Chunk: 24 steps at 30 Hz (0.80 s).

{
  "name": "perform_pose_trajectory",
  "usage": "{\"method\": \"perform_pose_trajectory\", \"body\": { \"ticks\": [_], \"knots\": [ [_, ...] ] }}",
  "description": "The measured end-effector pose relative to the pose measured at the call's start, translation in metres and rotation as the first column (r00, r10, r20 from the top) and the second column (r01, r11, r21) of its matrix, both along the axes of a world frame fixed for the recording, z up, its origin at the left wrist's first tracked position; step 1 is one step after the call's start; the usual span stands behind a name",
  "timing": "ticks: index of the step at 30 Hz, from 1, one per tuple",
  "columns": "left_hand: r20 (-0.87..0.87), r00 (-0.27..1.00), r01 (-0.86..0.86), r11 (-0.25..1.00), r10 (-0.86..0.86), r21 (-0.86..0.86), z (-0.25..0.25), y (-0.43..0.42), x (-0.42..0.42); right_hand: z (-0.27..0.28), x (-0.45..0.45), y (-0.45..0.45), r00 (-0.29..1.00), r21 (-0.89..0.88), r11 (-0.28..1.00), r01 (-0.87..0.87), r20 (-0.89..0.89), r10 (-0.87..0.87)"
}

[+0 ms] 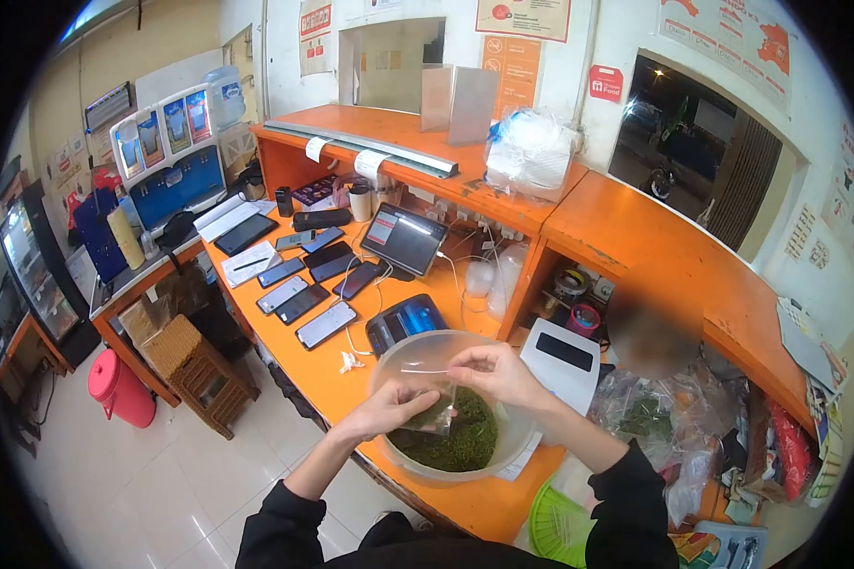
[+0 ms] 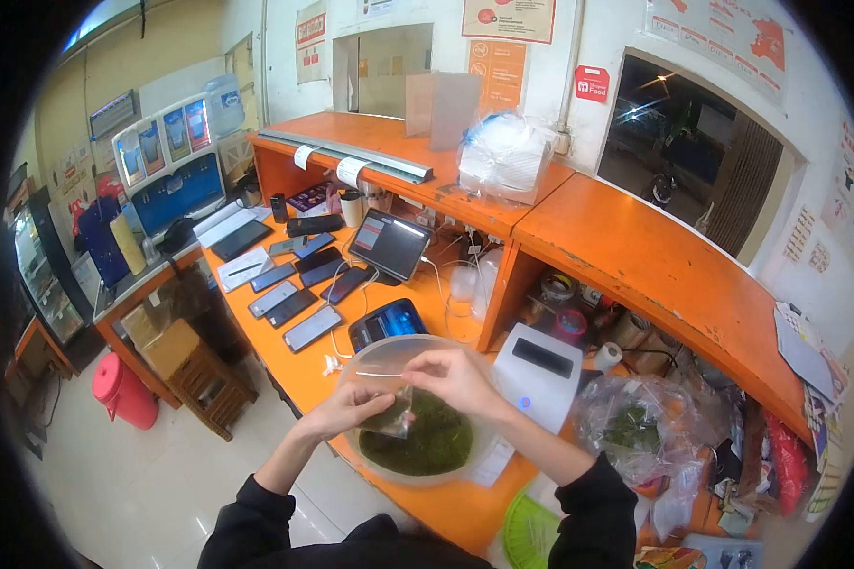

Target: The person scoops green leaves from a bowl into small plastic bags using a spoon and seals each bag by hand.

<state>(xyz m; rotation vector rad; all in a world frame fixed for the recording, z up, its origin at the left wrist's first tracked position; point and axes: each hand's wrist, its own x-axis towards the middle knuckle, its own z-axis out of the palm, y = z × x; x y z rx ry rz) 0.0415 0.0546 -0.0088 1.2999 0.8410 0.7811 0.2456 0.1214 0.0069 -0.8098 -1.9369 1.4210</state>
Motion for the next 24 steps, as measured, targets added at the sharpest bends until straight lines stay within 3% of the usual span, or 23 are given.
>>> {"method": "perform_pose_trajectory", "body": {
  "ticks": [1, 2, 5, 7, 17, 20, 24],
  "knots": [
    [-0.073, 0.997, -0.008, 0.998, 0.012, 0.056, -0.006, 0.003, -0.001, -0.003, 0.000, -0.001, 0.998, -0.090, 0.996, 0.011, -0.067, -0.018],
    [-0.145, 0.989, -0.009, 0.994, 0.025, 0.110, -0.010, 0.004, -0.002, -0.004, 0.000, -0.002, 0.999, -0.014, 0.999, 0.039, -0.036, -0.040],
    [-0.011, 0.974, -0.213, 0.927, 0.227, 0.309, -0.004, -0.004, 0.008, -0.003, 0.004, -0.009, 0.993, 0.216, 0.970, 0.113, 0.003, -0.116],
    [0.102, 0.952, -0.307, 0.918, 0.290, 0.250, -0.003, -0.002, 0.008, 0.001, 0.007, -0.018, 0.988, 0.364, 0.918, 0.155, -0.036, -0.153],
    [0.270, 0.903, -0.415, 0.845, 0.336, 0.337, 0.003, -0.008, 0.028, 0.018, 0.010, -0.045, 0.981, 0.396, 0.898, 0.191, -0.103, -0.164],
    [0.189, 0.901, -0.432, 0.834, 0.390, 0.343, 0.004, -0.010, 0.029, 0.012, 0.009, -0.043, 0.979, 0.398, 0.895, 0.198, -0.127, -0.160],
    [0.072, 0.894, -0.407, 0.736, 0.442, 0.542, 0.008, -0.013, 0.030, 0.015, 0.008, -0.052, 0.974, 0.451, 0.865, 0.222, -0.139, -0.177]
  ]
}}
